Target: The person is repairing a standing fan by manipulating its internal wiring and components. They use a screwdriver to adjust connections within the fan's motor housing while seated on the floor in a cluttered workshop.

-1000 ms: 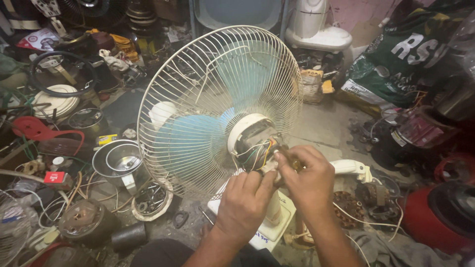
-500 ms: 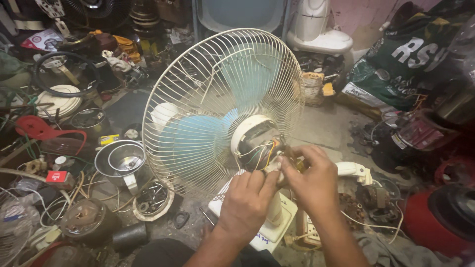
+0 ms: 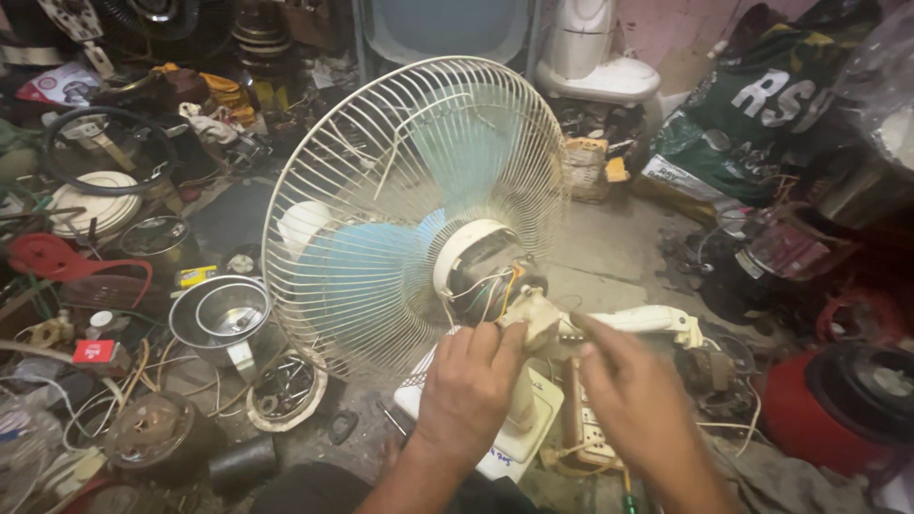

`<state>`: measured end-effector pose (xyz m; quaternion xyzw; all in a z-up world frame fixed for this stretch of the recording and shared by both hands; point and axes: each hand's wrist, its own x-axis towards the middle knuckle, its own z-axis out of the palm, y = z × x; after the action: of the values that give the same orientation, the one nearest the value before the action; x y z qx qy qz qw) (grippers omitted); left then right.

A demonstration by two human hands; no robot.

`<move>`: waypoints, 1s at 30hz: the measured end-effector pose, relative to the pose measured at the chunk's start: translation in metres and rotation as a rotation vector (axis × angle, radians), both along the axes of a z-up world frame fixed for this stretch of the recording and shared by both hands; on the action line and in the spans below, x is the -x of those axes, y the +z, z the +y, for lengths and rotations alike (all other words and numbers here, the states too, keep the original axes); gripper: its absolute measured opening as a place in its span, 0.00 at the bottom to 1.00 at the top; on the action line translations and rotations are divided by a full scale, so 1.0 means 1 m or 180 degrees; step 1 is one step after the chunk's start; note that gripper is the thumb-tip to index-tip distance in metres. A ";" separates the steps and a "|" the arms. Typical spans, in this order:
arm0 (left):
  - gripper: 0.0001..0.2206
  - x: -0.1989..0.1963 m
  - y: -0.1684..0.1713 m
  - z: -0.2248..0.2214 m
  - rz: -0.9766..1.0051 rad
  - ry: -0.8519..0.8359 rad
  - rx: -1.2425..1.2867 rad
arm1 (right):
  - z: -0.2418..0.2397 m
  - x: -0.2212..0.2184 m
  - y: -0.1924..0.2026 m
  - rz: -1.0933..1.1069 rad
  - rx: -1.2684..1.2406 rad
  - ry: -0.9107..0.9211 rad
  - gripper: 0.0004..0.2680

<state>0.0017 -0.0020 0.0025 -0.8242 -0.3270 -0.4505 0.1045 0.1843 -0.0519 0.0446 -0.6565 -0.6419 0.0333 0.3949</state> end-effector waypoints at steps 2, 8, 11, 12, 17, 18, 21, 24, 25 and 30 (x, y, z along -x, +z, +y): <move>0.16 -0.001 0.002 -0.001 0.0027 0.0012 0.0040 | -0.005 0.006 0.003 0.0033 0.0361 -0.0349 0.15; 0.16 0.000 0.006 -0.004 0.0030 -0.0024 0.0091 | -0.007 0.019 0.019 -0.0102 0.0630 -0.0643 0.10; 0.15 0.000 0.005 -0.004 0.0030 -0.0020 0.0145 | -0.003 0.019 0.017 -0.0136 0.0102 -0.0434 0.09; 0.15 0.000 0.005 -0.004 0.0036 -0.0009 0.0152 | -0.001 0.018 0.016 -0.0140 0.0029 -0.0407 0.09; 0.16 0.000 0.004 -0.002 0.0008 -0.0018 0.0085 | 0.005 0.016 0.011 -0.0266 -0.0116 -0.0327 0.09; 0.16 0.001 0.004 -0.002 0.0017 -0.0020 0.0071 | 0.006 0.017 0.012 -0.0258 -0.0162 -0.0301 0.09; 0.16 0.001 0.004 -0.002 0.0027 -0.0012 0.0060 | 0.006 0.019 0.016 -0.0307 -0.0034 -0.0341 0.08; 0.16 0.001 0.003 -0.002 0.0023 -0.0028 0.0074 | 0.009 0.021 0.020 -0.0355 0.0675 -0.0871 0.07; 0.16 0.002 0.004 -0.002 0.0023 -0.0034 0.0078 | 0.009 0.020 0.022 -0.0395 0.0453 -0.0629 0.09; 0.17 0.004 0.004 -0.002 -0.0023 -0.0099 0.0117 | 0.011 0.023 0.030 -0.0379 0.1062 -0.0963 0.08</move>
<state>-0.0025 -0.0038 0.0070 -0.8293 -0.3227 -0.4489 0.0812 0.1609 -0.0411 0.0750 -0.8022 -0.5439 0.0405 0.2428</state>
